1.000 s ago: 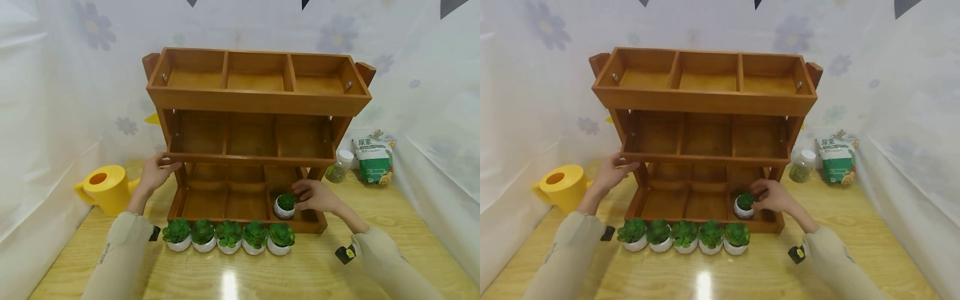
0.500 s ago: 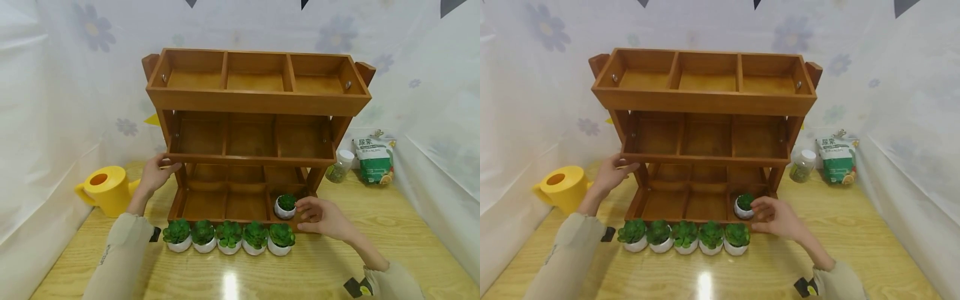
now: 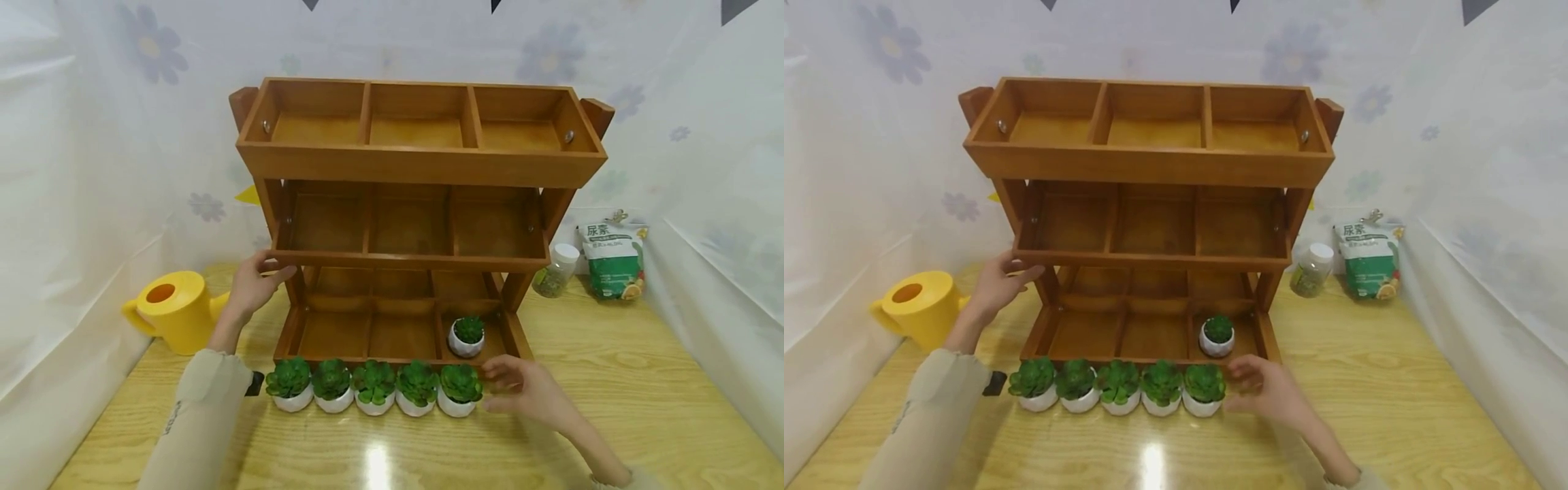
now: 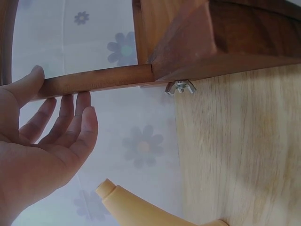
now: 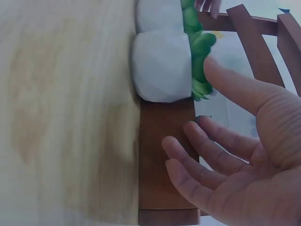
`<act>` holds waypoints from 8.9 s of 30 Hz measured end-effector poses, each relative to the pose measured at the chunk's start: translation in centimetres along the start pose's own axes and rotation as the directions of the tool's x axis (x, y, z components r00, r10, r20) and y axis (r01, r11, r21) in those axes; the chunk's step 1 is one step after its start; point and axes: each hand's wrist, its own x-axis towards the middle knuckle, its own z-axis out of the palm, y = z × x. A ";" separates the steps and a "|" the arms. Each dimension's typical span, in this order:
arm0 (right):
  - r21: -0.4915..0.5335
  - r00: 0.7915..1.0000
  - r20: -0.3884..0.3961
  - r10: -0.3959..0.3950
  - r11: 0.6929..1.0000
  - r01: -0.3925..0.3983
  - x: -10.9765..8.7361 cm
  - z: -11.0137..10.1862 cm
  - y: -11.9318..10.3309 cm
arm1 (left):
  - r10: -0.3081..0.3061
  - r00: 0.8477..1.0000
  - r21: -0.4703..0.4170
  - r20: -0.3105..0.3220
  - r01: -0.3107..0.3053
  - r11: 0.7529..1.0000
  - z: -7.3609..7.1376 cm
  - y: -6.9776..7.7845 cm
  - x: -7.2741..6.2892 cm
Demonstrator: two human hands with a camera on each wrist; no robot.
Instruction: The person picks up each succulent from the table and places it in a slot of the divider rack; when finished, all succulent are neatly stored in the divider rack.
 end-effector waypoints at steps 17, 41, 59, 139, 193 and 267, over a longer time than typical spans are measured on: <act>-0.085 0.999 -0.021 0.046 0.995 -0.048 0.3 2.9 -0.7 | 0.010 1.000 0.012 -0.006 -0.010 1.000 -0.1 -0.2 0.1; -0.115 0.972 -0.099 0.213 0.968 -0.224 0.5 4.5 -1.7 | 0.022 1.000 0.015 -0.005 -0.022 1.000 -0.1 -0.3 0.1; -0.077 0.974 -0.031 0.223 0.971 -0.224 0.2 3.5 -1.7 | 0.015 1.000 0.021 -0.002 -0.015 1.000 -0.2 -0.3 0.1; -0.185 0.885 0.310 0.348 0.935 -0.303 19.6 4.9 -6.6 | 0.013 1.000 0.035 -0.007 -0.013 0.999 -0.2 -0.1 0.3; -0.023 0.956 0.228 -0.184 0.981 0.195 11.3 0.8 -9.7 | -0.002 1.000 0.028 0.008 0.002 1.000 0.0 -0.2 -0.1; -0.132 0.997 -0.019 0.079 0.988 -0.080 3.1 8.6 -5.3 | 0.013 0.998 0.010 0.059 -0.013 1.000 -0.4 0.0 0.2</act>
